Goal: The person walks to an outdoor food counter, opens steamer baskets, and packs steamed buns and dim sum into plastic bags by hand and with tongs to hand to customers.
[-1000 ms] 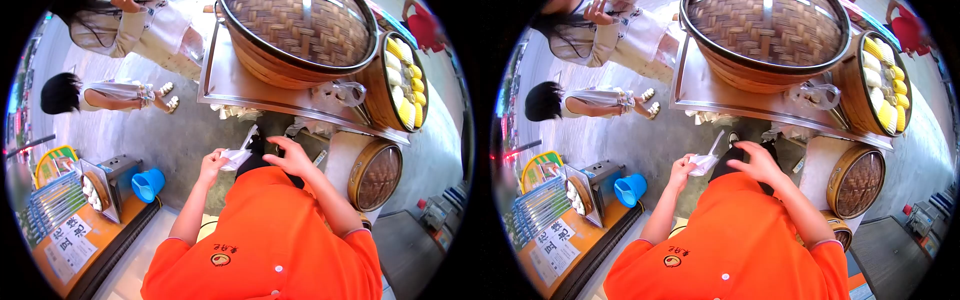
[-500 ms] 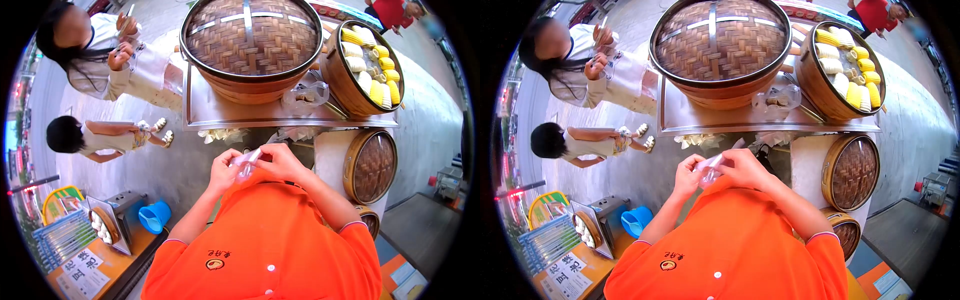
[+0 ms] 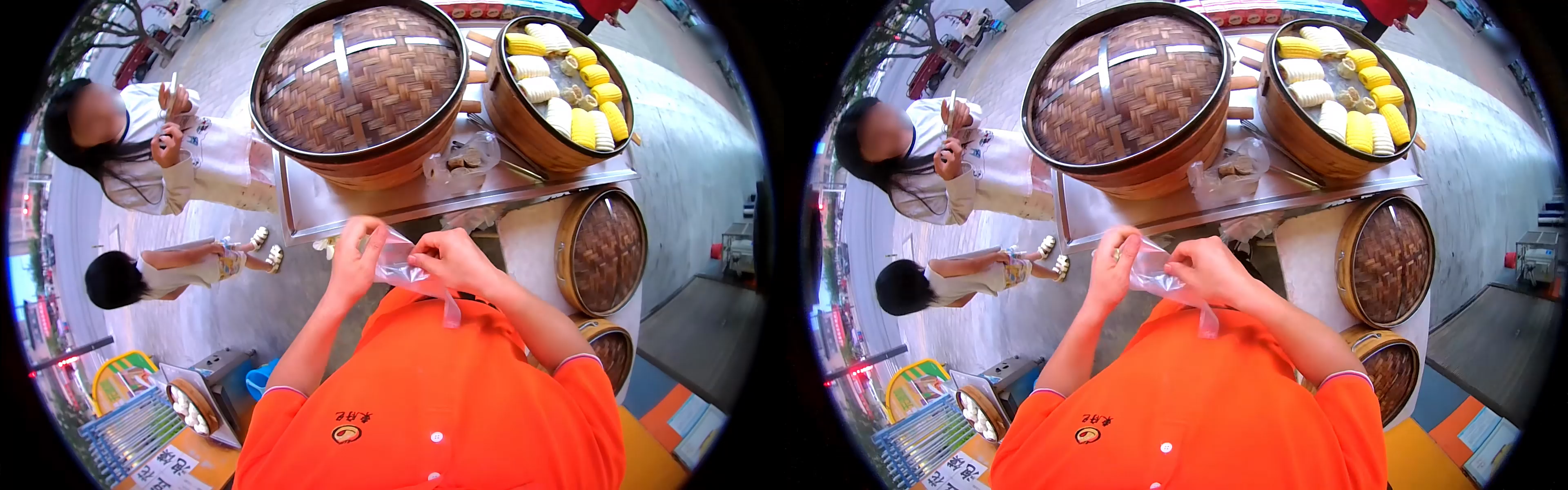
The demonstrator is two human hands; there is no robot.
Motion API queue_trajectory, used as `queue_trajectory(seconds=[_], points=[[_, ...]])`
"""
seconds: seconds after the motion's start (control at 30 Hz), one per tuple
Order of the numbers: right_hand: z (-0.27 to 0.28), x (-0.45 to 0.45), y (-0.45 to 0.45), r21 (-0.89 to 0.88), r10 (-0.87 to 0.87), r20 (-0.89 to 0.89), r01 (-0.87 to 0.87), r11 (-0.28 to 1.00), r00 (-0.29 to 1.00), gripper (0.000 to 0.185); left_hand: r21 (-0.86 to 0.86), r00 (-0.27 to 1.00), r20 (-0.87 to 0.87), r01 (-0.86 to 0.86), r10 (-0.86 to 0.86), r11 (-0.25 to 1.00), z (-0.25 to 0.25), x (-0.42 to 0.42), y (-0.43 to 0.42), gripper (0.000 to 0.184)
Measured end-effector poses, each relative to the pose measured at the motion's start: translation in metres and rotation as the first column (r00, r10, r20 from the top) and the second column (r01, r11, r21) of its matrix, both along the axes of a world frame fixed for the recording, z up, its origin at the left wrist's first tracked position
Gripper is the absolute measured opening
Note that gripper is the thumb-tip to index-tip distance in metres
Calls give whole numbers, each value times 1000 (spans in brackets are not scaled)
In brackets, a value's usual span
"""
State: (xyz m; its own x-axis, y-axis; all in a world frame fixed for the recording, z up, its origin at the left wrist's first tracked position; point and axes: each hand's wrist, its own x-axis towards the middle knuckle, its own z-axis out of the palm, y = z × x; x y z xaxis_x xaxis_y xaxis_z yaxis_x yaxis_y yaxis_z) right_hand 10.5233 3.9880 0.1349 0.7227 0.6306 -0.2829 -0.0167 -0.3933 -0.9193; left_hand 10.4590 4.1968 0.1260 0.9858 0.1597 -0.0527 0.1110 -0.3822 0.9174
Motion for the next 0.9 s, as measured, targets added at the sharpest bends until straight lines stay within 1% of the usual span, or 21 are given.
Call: queue_trajectory(seconds=[0.03, 0.07, 0.1, 0.13, 0.17, 0.2, 0.23, 0.27, 0.3, 0.33, 0.4, 0.43, 0.5, 0.53, 0.57, 0.63, 0.67, 0.7, 0.77, 0.8, 0.9], points=[[2, 1, -4, -1, -11, 5, 11, 1000, 1000, 21, 180, 964, 236, -167, 122, 969, 6, 5, -9, 24], [6, 4, -8, -3, -92, -84, 92, 996, 992, 20, 300, 907, 385, -298, 171, 906, 13, 3, -15, 32], [10, 8, -13, -12, -176, -165, 177, 984, 970, 20, 292, 905, 397, -285, 156, 913, 18, -1, -21, 32], [-2, 7, -19, 177, -220, -120, 239, 955, 968, 17, 341, 855, 507, -315, 109, 886, 22, -4, -28, 30], [-1, 9, -24, 224, -242, -119, 263, 938, 963, 18, 377, 790, 611, -350, 54, 857, 23, -5, -33, 28], [2, 13, -30, 203, -259, -135, 283, 937, 956, 18, 361, 777, 628, -330, 34, 872, 22, -10, -39, 28], [6, 15, -35, 181, -277, -156, 303, 936, 948, 19, 354, 913, 407, -156, -2, 922, 21, -17, -44, 27], [7, 16, -38, 150, -314, -106, 327, 933, 943, 20, 310, 985, 158, 18, -70, 951, 20, -16, -50, 26], [13, 19, -43, 124, -326, -90, 336, 934, 941, 23, 138, 997, 45, 63, -70, 988, 25, -7, -62, 28], [12, 21, -47, 126, -318, -47, 322, 938, 947, 25, 66, 994, -4, 108, -108, 992, 23, 0, -72, 30], [14, 21, -53, 132, -290, 57, 281, 951, 955, 30, -143, 978, -144, 134, -154, 981, 11, 9, -87, 30], [12, 20, -55, 103, -259, 69, 251, 963, 964, 24, -139, 976, -138, 151, -170, 979, 5, 14, -90, 30], [4, 18, -62, 159, -228, 273, 190, 969, 935, 17, -424, 895, -378, 62, -239, 904, 4, 25, -96, 25], [2, 19, -66, 157, -240, 225, 208, 966, 944, 17, -544, 881, -376, 39, -285, 838, 6, 31, -101, 22], [4, 21, -72, 166, -253, 226, 218, 962, 941, 17, -537, 879, -376, 50, -292, 842, 12, 36, -103, 22], [12, 25, -88, 25, -119, 331, 118, 993, 936, 25, -606, 826, -366, 138, -428, 784, 22, 48, -103, 22], [14, 29, -94, -18, -82, 208, 87, 996, 975, 38, -603, 801, -411, 120, -436, 789, 28, 52, -107, 23], [16, 32, -100, -10, -92, 207, 96, 995, 974, 38, -596, 797, -414, 128, -440, 793, 30, 56, -109, 23], [19, 39, -113, -81, 101, 110, -93, 992, 989, 55, -633, 688, -475, 166, -549, 756, 34, 64, -114, 23], [22, 43, -119, -77, 156, 96, -149, 986, 983, 62, -625, 707, -473, 151, -526, 766, 41, 68, -123, 24], [21, 45, -138, 22, 138, 109, -141, 990, 984, 61, -642, 686, -451, 195, -571, 741, 38, 80, -133, 23]])
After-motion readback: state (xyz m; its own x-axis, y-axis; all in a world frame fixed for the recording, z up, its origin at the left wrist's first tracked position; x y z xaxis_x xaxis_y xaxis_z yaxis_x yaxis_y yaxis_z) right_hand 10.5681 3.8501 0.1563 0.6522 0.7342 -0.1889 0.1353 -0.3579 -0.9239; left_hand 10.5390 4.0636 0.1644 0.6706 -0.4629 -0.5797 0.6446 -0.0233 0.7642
